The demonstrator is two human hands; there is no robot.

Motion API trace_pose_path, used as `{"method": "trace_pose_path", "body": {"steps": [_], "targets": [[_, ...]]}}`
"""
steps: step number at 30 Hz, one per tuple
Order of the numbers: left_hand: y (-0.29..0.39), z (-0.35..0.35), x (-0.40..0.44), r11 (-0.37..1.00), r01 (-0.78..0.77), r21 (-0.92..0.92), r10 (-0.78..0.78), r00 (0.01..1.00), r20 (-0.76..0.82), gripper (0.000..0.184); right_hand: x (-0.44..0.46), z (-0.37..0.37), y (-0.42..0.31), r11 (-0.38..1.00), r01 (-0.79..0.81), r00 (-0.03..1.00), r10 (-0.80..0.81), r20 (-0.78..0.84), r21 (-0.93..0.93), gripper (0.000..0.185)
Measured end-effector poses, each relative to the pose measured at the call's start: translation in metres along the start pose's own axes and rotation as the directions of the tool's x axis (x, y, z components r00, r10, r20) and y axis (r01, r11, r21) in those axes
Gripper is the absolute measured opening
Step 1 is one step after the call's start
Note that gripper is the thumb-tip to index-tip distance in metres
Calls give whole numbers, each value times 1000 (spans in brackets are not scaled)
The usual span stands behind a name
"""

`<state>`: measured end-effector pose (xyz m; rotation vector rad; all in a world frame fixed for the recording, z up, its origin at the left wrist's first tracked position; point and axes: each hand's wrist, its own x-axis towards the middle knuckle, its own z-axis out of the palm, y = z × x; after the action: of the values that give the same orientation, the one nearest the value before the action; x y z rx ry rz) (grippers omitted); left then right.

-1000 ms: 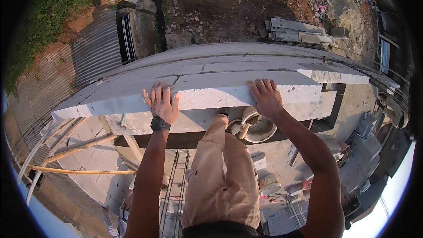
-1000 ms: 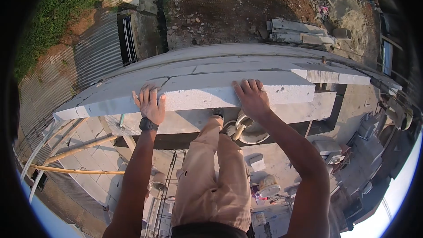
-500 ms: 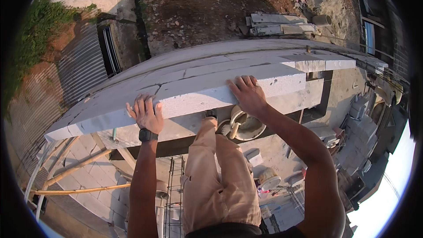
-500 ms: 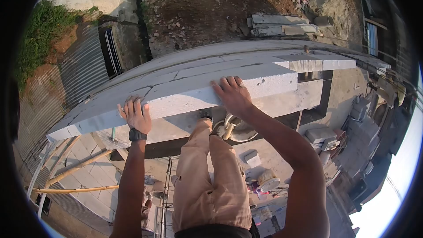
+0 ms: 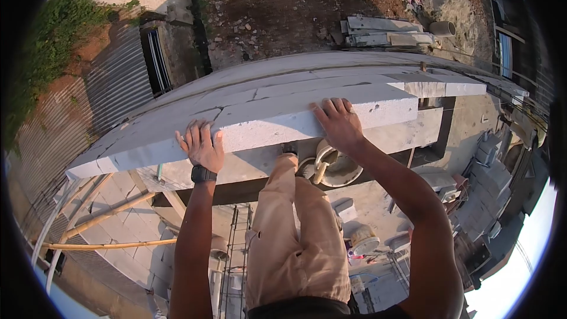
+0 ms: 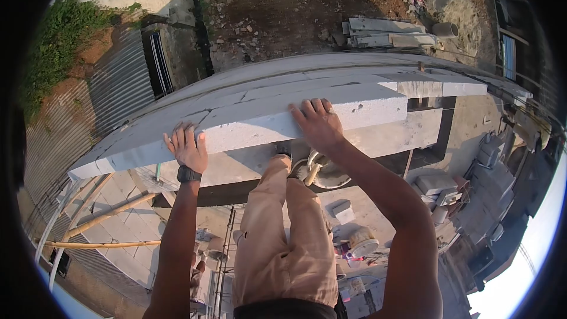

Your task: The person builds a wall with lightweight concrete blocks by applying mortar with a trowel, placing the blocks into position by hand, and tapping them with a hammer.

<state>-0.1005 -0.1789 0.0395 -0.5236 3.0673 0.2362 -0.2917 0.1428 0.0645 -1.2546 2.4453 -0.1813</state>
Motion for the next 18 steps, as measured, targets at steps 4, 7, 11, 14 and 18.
{"method": "trace_pose_path", "body": {"steps": [4,7,11,14,18], "targets": [[0,1,1,1000,13,-2,-13,1000,7,35,-1,2,-1,1000,-7,1000,7,0,15,55],[2,0,2,1000,16,-13,-16,1000,-3,38,2,5,-4,1000,-6,1000,6,-22,-9,55],[4,-1,5,993,83,-82,-82,996,19,42,3,5,-5,998,-61,996,63,57,-33,58],[9,4,14,989,131,-72,-134,990,-37,39,2,13,-7,995,-71,996,75,43,-75,61],[19,12,36,991,129,-33,-132,988,-83,36,3,16,-5,995,-87,995,90,49,-52,61]]}}
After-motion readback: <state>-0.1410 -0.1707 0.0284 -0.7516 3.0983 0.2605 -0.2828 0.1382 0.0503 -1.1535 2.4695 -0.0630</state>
